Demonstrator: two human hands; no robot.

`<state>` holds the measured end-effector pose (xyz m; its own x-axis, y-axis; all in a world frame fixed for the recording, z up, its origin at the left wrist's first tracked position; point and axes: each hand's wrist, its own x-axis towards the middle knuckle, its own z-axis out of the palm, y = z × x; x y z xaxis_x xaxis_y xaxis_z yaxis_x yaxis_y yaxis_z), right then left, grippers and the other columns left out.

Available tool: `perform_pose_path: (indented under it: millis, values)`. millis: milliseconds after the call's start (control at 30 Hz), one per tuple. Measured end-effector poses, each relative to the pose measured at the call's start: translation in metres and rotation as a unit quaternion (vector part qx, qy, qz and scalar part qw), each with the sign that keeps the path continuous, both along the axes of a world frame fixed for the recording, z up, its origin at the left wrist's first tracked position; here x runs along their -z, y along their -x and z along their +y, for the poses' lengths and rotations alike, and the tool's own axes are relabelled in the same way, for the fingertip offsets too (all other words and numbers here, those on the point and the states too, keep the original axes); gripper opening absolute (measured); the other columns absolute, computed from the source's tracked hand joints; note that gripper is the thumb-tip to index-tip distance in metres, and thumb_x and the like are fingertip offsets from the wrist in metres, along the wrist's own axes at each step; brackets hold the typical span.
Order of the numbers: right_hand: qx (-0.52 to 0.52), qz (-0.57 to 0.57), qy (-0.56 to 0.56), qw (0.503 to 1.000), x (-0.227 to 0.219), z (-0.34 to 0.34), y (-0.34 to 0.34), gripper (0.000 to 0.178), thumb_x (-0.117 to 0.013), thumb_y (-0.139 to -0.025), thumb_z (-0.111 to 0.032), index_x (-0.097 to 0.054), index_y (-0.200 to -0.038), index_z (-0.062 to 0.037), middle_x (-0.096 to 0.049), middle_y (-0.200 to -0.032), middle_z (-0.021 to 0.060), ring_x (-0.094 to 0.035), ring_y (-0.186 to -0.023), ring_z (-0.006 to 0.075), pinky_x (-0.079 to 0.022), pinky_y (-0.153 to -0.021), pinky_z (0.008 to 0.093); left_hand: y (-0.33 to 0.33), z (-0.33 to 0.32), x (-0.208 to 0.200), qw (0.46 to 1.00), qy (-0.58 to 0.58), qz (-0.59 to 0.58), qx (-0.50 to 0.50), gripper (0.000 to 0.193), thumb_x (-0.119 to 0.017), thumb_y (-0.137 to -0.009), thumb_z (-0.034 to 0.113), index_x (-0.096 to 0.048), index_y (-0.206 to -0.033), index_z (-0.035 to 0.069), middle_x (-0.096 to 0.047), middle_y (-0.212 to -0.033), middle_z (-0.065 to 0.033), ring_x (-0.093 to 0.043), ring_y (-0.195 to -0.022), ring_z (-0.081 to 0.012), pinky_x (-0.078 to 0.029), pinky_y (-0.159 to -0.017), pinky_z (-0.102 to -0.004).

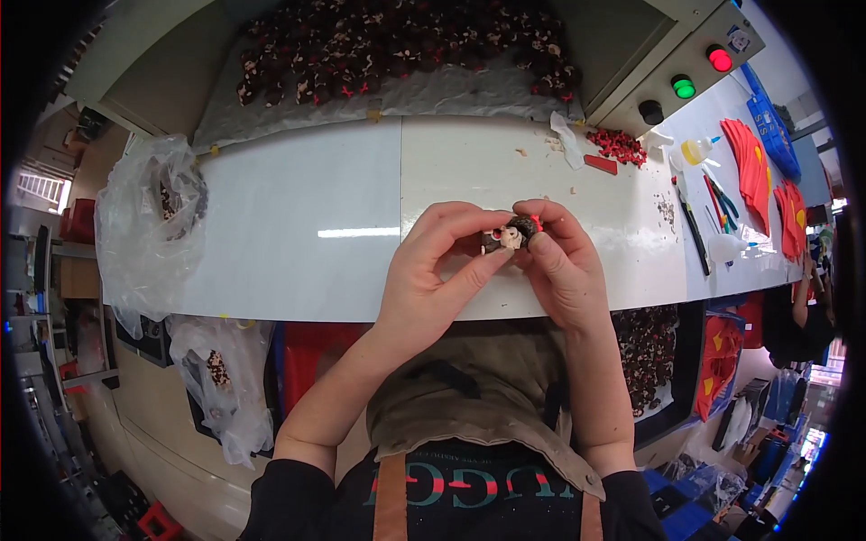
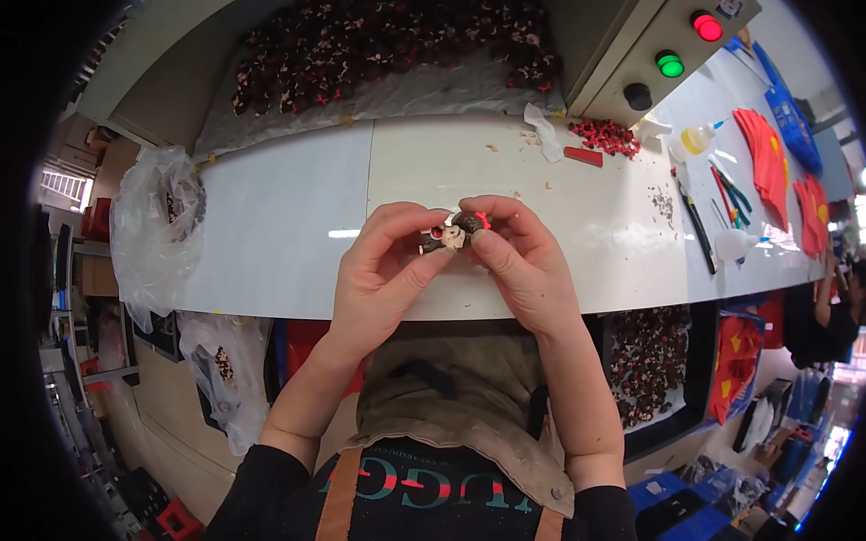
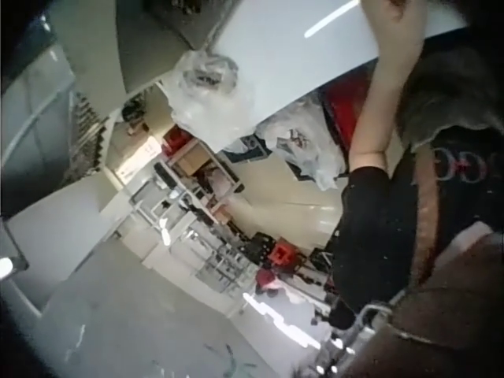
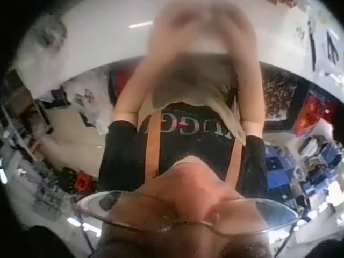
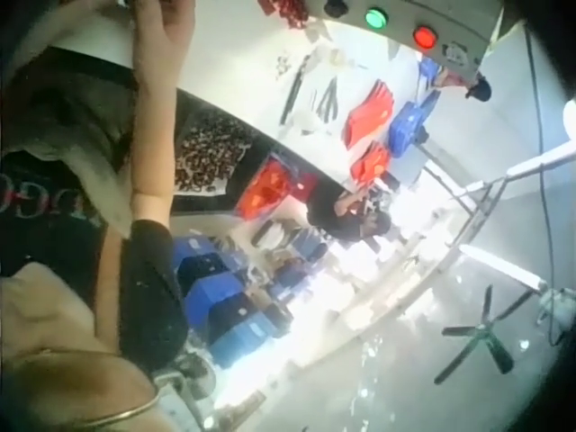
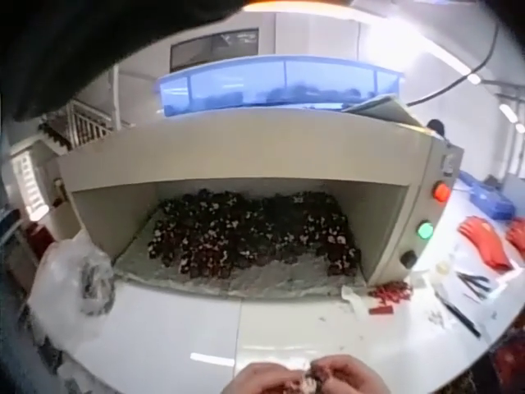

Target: Assembling small plastic toy figurines at a factory workbench by snapping parts together.

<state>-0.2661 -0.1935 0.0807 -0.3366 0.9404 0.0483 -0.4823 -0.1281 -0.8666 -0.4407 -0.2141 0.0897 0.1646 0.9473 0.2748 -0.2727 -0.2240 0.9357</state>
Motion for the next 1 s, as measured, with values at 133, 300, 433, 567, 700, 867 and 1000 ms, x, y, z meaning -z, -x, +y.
perform_pose_path:
  millis: [133, 300, 433, 567, 700, 867, 1000]
  values:
    - [0.023, -0.047, -0.030, 0.998, 0.012, 0.007, 0.002, 0.033, -0.060, -0.090, -0.008, -0.052, -0.121, -0.0014, -0.059, -0.107, 0.0043, -0.055, -0.099, 0.0101, -0.045, -0.086, 0.0233, -0.002, 0.010, 0.014, 0.992, -0.071, 0.087, -0.053, 0.035, -0.062, -0.082, -0.007, -0.057, -0.115, 0.002, -0.049, -0.113, -0.0062, -0.052, -0.102, -0.0140, -0.045, -0.088, -0.0273]
    - [0.039, -0.041, -0.044, 0.997, 0.015, 0.010, 0.000, 0.035, -0.061, -0.089, -0.005, -0.051, -0.122, -0.0003, -0.058, -0.108, 0.0046, -0.055, -0.100, 0.0104, -0.045, -0.088, 0.0236, -0.008, 0.009, 0.013, 0.996, -0.038, 0.063, -0.045, 0.032, -0.061, -0.082, -0.008, -0.058, -0.113, 0.001, -0.049, -0.113, -0.0064, -0.052, -0.102, -0.0141, -0.044, -0.089, -0.0273]
    - [0.048, -0.057, -0.059, 0.995, 0.016, 0.011, -0.002, 0.036, -0.060, -0.089, -0.004, -0.051, -0.124, 0.0005, -0.058, -0.110, 0.0049, -0.055, -0.101, 0.0106, -0.045, -0.089, 0.0234, -0.007, 0.014, 0.019, 0.999, -0.022, 0.016, -0.025, 0.030, -0.059, -0.083, -0.008, -0.057, -0.112, 0.000, -0.049, -0.115, -0.0070, -0.052, -0.105, -0.0141, -0.044, -0.090, -0.0273]
    - [0.032, -0.049, -0.049, 0.997, 0.015, 0.009, -0.006, 0.036, -0.061, -0.089, -0.003, -0.051, -0.124, 0.0006, -0.057, -0.111, 0.0051, -0.055, -0.101, 0.0107, -0.044, -0.089, 0.0237, -0.014, 0.009, 0.022, 0.997, -0.012, -0.057, -0.049, 0.028, -0.058, -0.085, -0.008, -0.055, -0.112, 0.000, -0.051, -0.116, -0.0072, -0.054, -0.104, -0.0144, -0.044, -0.090, -0.0270]
    - [0.057, -0.053, -0.074, 0.994, 0.017, 0.004, -0.005, 0.038, -0.062, -0.088, -0.003, -0.050, -0.123, 0.0009, -0.057, -0.111, 0.0054, -0.055, -0.101, 0.0117, -0.045, -0.089, 0.0249, -0.013, 0.006, 0.023, 0.999, 0.011, -0.018, -0.046, 0.027, -0.059, -0.086, -0.007, -0.054, -0.112, 0.000, -0.052, -0.114, -0.0070, -0.056, -0.102, -0.0144, -0.046, -0.089, -0.0267]
    - [0.046, -0.068, -0.072, 0.994, 0.014, -0.002, 0.000, 0.038, -0.061, -0.087, 0.000, -0.049, -0.123, 0.0011, -0.056, -0.114, 0.0082, -0.054, -0.105, 0.0140, -0.043, -0.093, 0.0274, -0.010, 0.001, 0.021, 0.996, -0.003, -0.015, -0.093, 0.028, -0.061, -0.085, -0.005, -0.054, -0.112, 0.000, -0.056, -0.110, -0.0071, -0.058, -0.101, -0.0141, -0.048, -0.088, -0.0271]
    - [0.063, -0.087, -0.112, 0.988, 0.016, -0.006, 0.007, 0.038, -0.061, -0.086, 0.002, -0.049, -0.122, 0.0002, -0.055, -0.117, 0.0100, -0.054, -0.107, 0.0153, -0.042, -0.095, 0.0284, -0.003, -0.002, 0.021, 0.997, 0.024, -0.007, -0.075, 0.026, -0.065, -0.085, -0.001, -0.057, -0.109, -0.001, -0.054, -0.111, -0.0085, -0.060, -0.096, -0.0156, -0.051, -0.086, -0.0271]
